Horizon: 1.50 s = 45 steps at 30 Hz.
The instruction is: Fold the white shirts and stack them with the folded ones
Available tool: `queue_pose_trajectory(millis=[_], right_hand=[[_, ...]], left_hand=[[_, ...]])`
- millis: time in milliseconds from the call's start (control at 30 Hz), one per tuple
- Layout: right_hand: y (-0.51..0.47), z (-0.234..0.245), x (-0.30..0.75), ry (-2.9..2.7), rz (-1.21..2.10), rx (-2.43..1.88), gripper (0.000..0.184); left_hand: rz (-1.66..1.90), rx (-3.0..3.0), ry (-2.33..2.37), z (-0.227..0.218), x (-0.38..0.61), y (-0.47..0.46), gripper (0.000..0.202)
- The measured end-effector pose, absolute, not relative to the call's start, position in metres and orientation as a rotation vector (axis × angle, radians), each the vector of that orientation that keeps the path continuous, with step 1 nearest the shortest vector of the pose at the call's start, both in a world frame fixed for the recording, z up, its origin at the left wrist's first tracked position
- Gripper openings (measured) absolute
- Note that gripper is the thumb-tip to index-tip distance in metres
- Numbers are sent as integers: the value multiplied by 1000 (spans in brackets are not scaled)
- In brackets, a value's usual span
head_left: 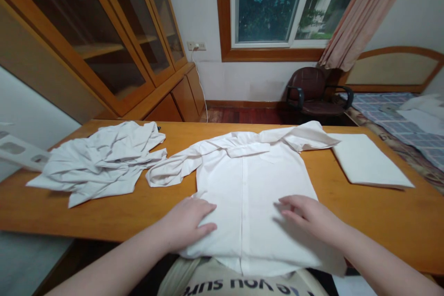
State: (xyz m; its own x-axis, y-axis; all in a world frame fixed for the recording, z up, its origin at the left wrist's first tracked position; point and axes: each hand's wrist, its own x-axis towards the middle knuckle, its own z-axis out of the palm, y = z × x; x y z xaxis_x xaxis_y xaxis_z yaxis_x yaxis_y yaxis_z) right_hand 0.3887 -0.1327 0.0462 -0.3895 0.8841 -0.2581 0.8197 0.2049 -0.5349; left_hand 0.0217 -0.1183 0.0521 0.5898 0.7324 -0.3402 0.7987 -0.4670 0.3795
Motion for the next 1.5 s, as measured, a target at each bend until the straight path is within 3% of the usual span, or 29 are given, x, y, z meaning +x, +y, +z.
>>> queue_pose_trajectory(millis=[167, 267, 433, 567, 733, 867, 1067, 1267, 1367, 1433, 1500], right_hand=[[-52, 43, 356, -2326, 593, -1670, 37], [-5, 30, 339, -2225, 527, -2042, 31], [33, 8, 336, -1975, 379, -2315, 43], [37, -8, 345, -1974, 222, -2243, 39], [38, -22, 349, -2031, 10, -2061, 30], [31, -30, 344, -2075, -46, -2044, 50], [8, -40, 339, -2163, 30, -2158, 64], [-5, -20, 332, -2179, -29, -2162, 58], [1, 4, 327, -2242, 123, -2252, 52], [8, 15, 326, -2280, 238, -2296, 46], [16, 19, 327, -2230, 217, -2319, 42]], left_hand=[[62, 2394, 1331, 69, 84, -50, 39], [-73, 2320, 1519, 55, 127, -9, 29], [98, 2277, 1825, 19, 160, 25, 38], [354, 2315, 1895, -9, 156, 27, 36], [397, 2398, 1766, -23, 140, 27, 36], [399, 2376, 1852, -25, 130, 15, 31], [220, 2261, 2121, -35, 124, -3, 57], [-100, 2249, 2017, -26, 119, -20, 68], [-255, 2212, 1951, -1, 120, -13, 72], [-314, 2144, 1927, 17, 122, 1, 65], [-285, 2105, 1924, 28, 123, 19, 42]])
